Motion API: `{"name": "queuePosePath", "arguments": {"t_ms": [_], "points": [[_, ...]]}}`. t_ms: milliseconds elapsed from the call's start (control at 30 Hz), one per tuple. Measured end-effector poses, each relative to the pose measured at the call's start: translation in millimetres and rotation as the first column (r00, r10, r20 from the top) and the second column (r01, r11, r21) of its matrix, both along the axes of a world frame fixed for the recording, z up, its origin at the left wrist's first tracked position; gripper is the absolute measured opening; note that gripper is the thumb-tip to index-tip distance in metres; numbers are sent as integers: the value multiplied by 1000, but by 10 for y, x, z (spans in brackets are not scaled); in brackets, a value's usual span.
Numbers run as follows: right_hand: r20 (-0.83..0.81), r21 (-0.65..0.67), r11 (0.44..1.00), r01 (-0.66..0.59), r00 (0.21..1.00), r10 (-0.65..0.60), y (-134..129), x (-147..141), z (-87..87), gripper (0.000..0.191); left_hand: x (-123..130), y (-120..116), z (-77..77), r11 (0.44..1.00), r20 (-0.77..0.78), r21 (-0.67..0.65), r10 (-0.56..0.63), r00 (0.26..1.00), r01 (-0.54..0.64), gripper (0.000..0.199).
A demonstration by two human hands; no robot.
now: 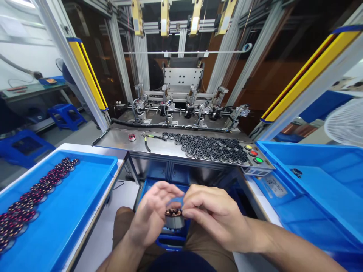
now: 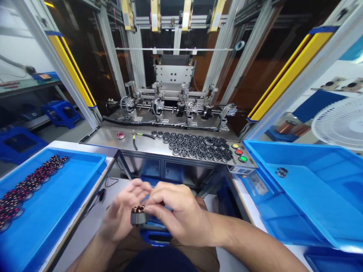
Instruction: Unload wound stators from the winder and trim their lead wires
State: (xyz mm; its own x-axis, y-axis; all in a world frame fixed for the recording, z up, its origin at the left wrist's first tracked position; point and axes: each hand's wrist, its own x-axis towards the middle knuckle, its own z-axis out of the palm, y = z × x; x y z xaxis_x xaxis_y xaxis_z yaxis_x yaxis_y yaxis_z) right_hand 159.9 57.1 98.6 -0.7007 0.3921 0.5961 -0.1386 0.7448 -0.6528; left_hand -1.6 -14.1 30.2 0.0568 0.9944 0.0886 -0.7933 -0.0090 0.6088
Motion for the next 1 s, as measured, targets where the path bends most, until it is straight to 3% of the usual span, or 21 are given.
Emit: {"name": "queuePosePath", "arguments": {"t_ms": [33, 100, 167, 233, 333, 433, 533, 567, 633, 700, 767, 833, 933, 1000], "points": [[1, 3, 999, -34, 999, 34, 7, -5, 8, 15, 6, 26, -20, 990, -22, -34, -139, 990, 138, 47], [4, 19, 998, -68, 998, 68, 21, -11, 19, 17, 26, 55, -68, 905, -46, -64, -424, 905, 421, 64], [12, 35, 998, -61, 998, 61, 31, -7, 20, 19, 48, 44, -109, 847, -55, -30, -532, 845, 531, 63], [10, 37, 999, -9, 1000, 9, 34, 4, 9, 19, 59, 2, -122, 890, -71, 4, -454, 888, 455, 47], [-9, -5, 995, 101, 995, -101, 26, 11, -21, 16, 48, -74, -88, 985, -87, 33, -166, 982, 170, 23], [-47, -71, 985, 159, 986, -163, 12, -14, -40, 17, 13, -99, -30, 992, -39, 93, 87, 995, -83, 33], [-84, -112, 991, 76, 993, -86, 3, -54, -42, 18, -8, -35, 4, 987, 39, 110, 115, 993, -118, 33], [-96, -110, 993, 34, 994, -45, 3, -65, -42, 17, -8, -1, 3, 995, 31, 79, 50, 998, -52, 33], [-106, -91, 995, -35, 994, 25, 15, -79, -44, 15, -1, 64, -20, 979, -24, -5, -202, 979, 202, 47], [-99, -74, 995, -64, 993, 57, 37, -77, -48, 15, 10, 99, -66, 878, -58, -58, -479, 876, 476, 65], [-88, -73, 995, -67, 994, 61, 60, -61, -54, 15, 24, 89, -114, 802, -57, -31, -597, 801, 596, 69], [-85, -84, 996, -37, 996, 30, 74, -36, -60, 13, 38, 49, -139, 848, -59, 7, -528, 847, 530, 58], [-63, -120, 991, 55, 996, -63, 68, -10, -67, 14, 57, -20, -113, 975, -122, 23, -219, 968, 223, 30], [-55, -140, 983, 120, 990, -129, 55, -15, -70, 18, 70, -54, -74, 999, -201, 51, 15, 980, -5, 22]]}}
